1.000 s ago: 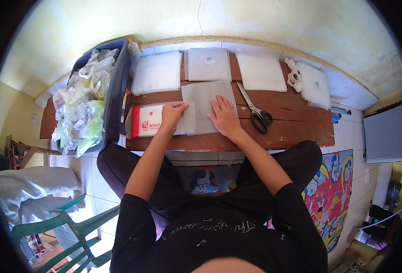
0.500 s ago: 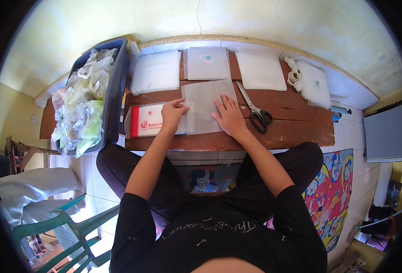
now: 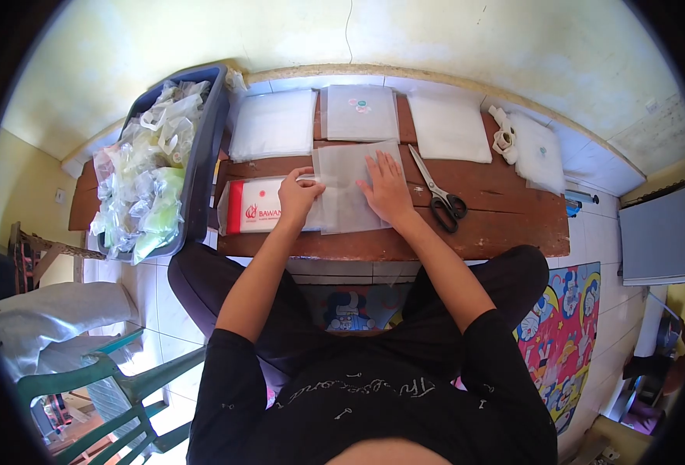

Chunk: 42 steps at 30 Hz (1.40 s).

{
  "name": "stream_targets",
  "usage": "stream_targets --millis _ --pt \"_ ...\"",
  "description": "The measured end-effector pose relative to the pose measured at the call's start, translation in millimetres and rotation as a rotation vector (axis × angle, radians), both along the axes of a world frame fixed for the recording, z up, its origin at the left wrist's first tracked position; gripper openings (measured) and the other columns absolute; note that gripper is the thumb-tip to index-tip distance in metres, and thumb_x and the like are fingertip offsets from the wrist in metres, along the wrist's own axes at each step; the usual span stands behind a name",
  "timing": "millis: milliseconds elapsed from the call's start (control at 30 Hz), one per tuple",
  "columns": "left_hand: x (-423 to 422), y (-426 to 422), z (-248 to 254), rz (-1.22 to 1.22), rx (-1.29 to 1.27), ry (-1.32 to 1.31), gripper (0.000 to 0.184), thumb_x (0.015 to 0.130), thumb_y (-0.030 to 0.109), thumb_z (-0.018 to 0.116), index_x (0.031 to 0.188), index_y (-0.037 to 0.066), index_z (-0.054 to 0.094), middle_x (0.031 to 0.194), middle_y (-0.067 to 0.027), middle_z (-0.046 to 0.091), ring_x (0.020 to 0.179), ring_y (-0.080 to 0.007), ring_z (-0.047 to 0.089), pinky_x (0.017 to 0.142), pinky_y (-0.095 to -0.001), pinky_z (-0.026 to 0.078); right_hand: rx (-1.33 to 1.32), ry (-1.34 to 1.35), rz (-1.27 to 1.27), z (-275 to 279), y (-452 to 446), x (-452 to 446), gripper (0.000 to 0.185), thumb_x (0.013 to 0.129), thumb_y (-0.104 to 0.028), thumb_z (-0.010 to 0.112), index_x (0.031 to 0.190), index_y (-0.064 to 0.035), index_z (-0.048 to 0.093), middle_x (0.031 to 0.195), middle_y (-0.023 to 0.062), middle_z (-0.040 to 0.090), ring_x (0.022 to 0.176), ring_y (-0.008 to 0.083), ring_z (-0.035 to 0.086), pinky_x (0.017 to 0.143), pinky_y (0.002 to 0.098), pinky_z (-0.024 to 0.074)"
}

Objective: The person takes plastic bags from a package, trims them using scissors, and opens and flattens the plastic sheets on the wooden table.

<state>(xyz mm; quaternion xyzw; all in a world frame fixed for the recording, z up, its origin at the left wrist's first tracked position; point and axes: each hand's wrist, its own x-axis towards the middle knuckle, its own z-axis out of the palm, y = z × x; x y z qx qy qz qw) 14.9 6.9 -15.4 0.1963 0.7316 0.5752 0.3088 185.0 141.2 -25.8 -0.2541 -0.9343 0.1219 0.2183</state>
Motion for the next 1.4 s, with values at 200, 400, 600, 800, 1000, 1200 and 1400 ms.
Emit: stream_targets --millis 200,400,600,800,1000,1200,1400 --pt "-7 -5 2 0.066 0.108 0.045 0.043 0.073 -0.001 0.072 0.114 0.0 0.061 0.082 -0.0087 0.071 0.07 -0.0109 0.064 0.064 -0.0242 0.051 -0.022 -0.052 -0.004 -3 -8 -22 0.064 0.095 -0.043 0.049 0.142 -0.0012 0.039 0.149 0.0258 0.032 0.14 0.0393 0.028 0.116 0.0486 0.0198" --pt "-14 -8 2 0.069 0.104 0.079 0.045 0.074 -0.002 0.072 0.117 -0.001 0.058 0.084 -0.0092 0.07 0.072 -0.0115 0.063 0.066 -0.0238 0.051 -0.024 -0.098 -0.019 -13 -7 -25 0.064 0.096 -0.046 0.047 0.143 -0.003 0.039 0.15 0.025 0.031 0.141 0.0392 0.027 0.116 0.0492 0.0193" --pt "-15 -10 -1 0.076 0.057 0.009 0.042 0.073 -0.001 0.074 0.112 0.001 0.06 0.08 -0.0077 0.069 0.07 -0.0113 0.063 0.064 -0.0234 0.05 0.027 -0.147 -0.013 -16 -4 -20 0.062 0.096 -0.047 0.047 0.142 -0.0059 0.041 0.15 0.0229 0.032 0.141 0.038 0.027 0.116 0.0499 0.0191" --pt "-11 -7 3 0.074 0.026 -0.082 0.044 0.074 -0.001 0.074 0.115 -0.001 0.058 0.081 -0.0085 0.069 0.071 -0.0126 0.064 0.064 -0.0247 0.053 0.053 -0.139 -0.019 -20 -2 -16 0.061 0.095 -0.046 0.047 0.142 -0.0078 0.042 0.15 0.0217 0.034 0.141 0.0369 0.028 0.116 0.0505 0.0188" --pt "-10 -8 4 0.032 0.004 -0.061 0.046 0.076 -0.001 0.073 0.119 0.0 0.056 0.083 -0.0085 0.068 0.072 -0.0128 0.064 0.063 -0.0244 0.052 0.056 -0.13 -0.018 -20 -1 -16 0.06 0.095 -0.046 0.047 0.142 -0.0082 0.043 0.149 0.0212 0.035 0.141 0.0365 0.028 0.116 0.0503 0.0186" --pt "-10 -7 2 0.036 -0.006 -0.05 0.047 0.075 -0.002 0.072 0.119 -0.001 0.056 0.081 -0.0082 0.068 0.07 -0.0122 0.063 0.063 -0.0242 0.052 0.069 -0.13 -0.01 -20 0 -17 0.059 0.095 -0.045 0.047 0.142 -0.0096 0.043 0.149 0.021 0.035 0.141 0.0362 0.029 0.116 0.0502 0.0184" --pt "-12 -7 0 0.047 0.003 -0.021 0.046 0.072 -0.002 0.07 0.117 -0.001 0.057 0.076 -0.0073 0.069 0.064 -0.0106 0.062 0.061 -0.024 0.051 0.077 -0.134 -0.001 -20 0 -17 0.059 0.095 -0.046 0.046 0.143 -0.0108 0.042 0.15 0.0202 0.034 0.141 0.0358 0.029 0.116 0.0501 0.0179"
